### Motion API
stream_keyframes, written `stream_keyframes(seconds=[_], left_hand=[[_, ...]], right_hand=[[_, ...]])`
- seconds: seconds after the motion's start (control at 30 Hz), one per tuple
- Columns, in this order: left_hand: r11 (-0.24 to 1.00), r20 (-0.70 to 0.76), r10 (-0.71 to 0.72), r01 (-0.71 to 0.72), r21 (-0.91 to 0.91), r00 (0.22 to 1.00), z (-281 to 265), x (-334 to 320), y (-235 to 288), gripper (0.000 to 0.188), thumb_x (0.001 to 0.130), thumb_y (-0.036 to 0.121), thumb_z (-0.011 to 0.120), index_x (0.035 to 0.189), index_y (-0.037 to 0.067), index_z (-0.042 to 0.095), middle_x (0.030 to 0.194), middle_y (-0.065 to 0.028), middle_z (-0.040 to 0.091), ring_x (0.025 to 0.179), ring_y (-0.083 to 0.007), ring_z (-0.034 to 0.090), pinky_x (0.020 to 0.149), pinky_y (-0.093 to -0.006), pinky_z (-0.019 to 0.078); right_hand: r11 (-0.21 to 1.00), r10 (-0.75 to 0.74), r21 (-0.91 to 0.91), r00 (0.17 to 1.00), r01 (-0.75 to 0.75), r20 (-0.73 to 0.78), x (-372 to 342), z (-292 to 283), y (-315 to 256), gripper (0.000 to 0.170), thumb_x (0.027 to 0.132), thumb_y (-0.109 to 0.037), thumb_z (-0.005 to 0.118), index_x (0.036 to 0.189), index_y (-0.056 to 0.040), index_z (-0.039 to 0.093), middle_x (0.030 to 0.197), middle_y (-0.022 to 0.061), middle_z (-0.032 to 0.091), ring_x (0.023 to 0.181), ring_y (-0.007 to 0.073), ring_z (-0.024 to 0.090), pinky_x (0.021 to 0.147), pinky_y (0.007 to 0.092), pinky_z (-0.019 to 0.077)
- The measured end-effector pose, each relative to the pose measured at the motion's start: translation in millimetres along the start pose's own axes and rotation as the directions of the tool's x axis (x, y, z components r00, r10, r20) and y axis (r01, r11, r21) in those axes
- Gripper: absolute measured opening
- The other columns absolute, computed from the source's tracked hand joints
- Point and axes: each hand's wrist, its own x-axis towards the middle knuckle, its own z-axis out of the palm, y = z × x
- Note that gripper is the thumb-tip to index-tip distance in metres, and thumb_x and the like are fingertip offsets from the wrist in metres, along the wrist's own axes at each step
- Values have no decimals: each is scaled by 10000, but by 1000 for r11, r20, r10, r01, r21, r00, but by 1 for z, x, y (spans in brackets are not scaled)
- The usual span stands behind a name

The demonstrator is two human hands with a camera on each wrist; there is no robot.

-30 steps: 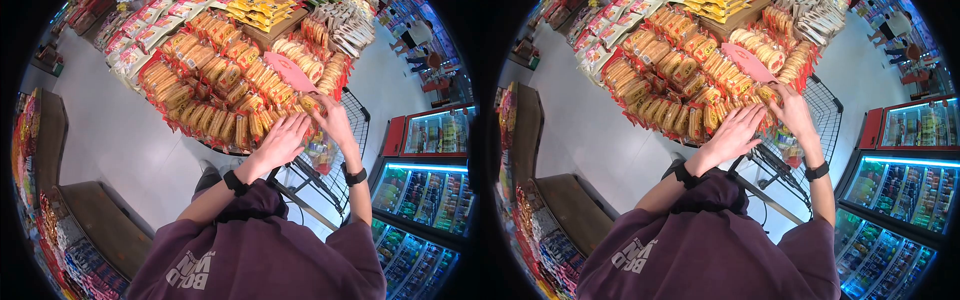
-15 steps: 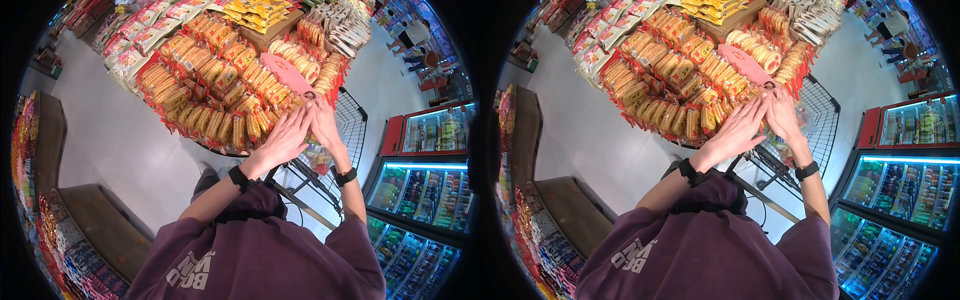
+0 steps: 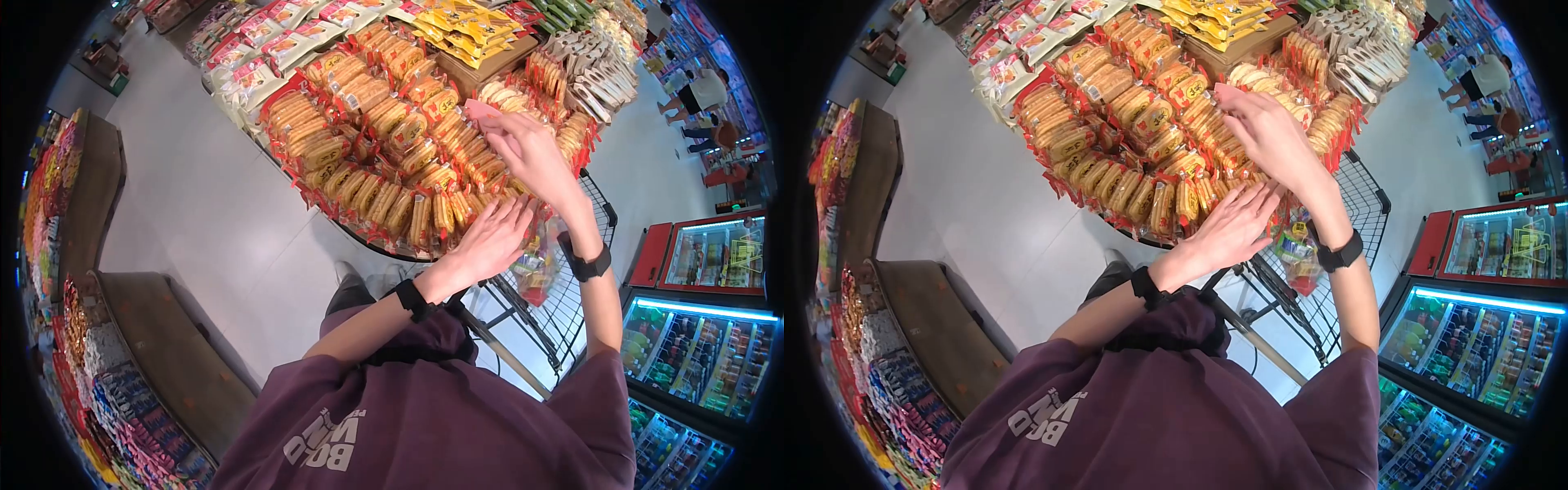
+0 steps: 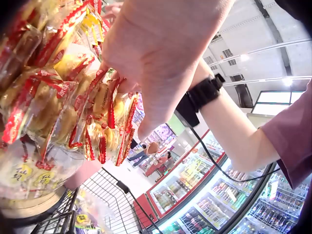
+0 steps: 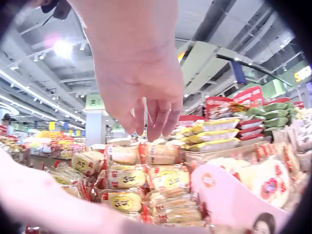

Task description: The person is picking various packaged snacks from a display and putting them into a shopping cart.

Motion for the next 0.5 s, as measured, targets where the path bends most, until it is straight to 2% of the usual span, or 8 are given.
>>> stream_keyframes(seconds=[0.07,0.13,0.17,0.27,0.3,0.4,0.47,0.5], left_hand=[[1000,34,2,-2,2,999,-7,-3,3,716,885,298,693,1431,-59,397,1448,-242,459,1392,-377,402,1185,-504,270],[999,58,32,-33,15,998,-6,-4,4,677,883,295,693,1416,-35,438,1429,-232,481,1381,-383,416,1185,-504,269],[999,4,28,-27,-34,1000,-1,-7,4,608,882,255,690,1397,3,489,1425,-226,489,1385,-394,408,1185,-499,271],[982,216,12,29,-187,976,-4,-8,2,604,873,196,680,1415,20,479,1476,-235,442,1415,-404,366,1190,-494,267],[976,82,67,-49,-213,994,6,-12,-1,661,864,131,660,1466,6,416,1554,-246,345,1460,-405,300,1205,-490,252],[992,-47,74,-78,-99,996,-6,-16,3,716,872,105,633,1515,-6,339,1593,-251,280,1486,-397,259,1222,-485,228],[991,-29,68,-71,-113,997,-5,-19,0,707,907,109,604,1533,-17,299,1600,-253,264,1500,-388,231,1232,-481,205],[991,-21,62,-64,-121,998,-5,-20,-1,703,914,122,603,1532,-17,300,1600,-252,265,1501,-386,230,1232,-482,202]], right_hand=[[971,-217,-90,973,224,77,28,21,-10,263,932,-151,636,1148,-2,646,1083,169,675,1032,350,632,933,419,499],[955,-297,54,944,292,141,52,52,-30,307,903,-146,660,1183,-26,633,1116,143,665,1072,337,621,956,417,503],[928,-370,91,921,361,120,63,75,-36,318,890,-144,673,1184,-31,629,1112,136,663,1070,334,623,947,417,508],[849,-527,85,844,521,94,91,123,-70,298,836,-96,695,1116,-28,620,1045,122,656,988,326,645,876,423,531],[863,-502,9,857,505,116,96,135,-79,280,823,-79,691,1087,-26,614,1030,119,655,979,319,644,857,422,534],[881,-432,-146,891,450,142,103,164,-88,239,787,-35,680,1011,-23,599,991,110,650,962,300,641,811,415,539],[897,-400,-155,909,414,115,101,174,-82,223,768,-16,673,976,-25,592,972,104,646,965,293,635,799,408,540],[860,-480,-177,876,480,44,100,174,-77,235,771,-55,696,984,-24,601,968,103,643,967,300,631,808,410,538]])
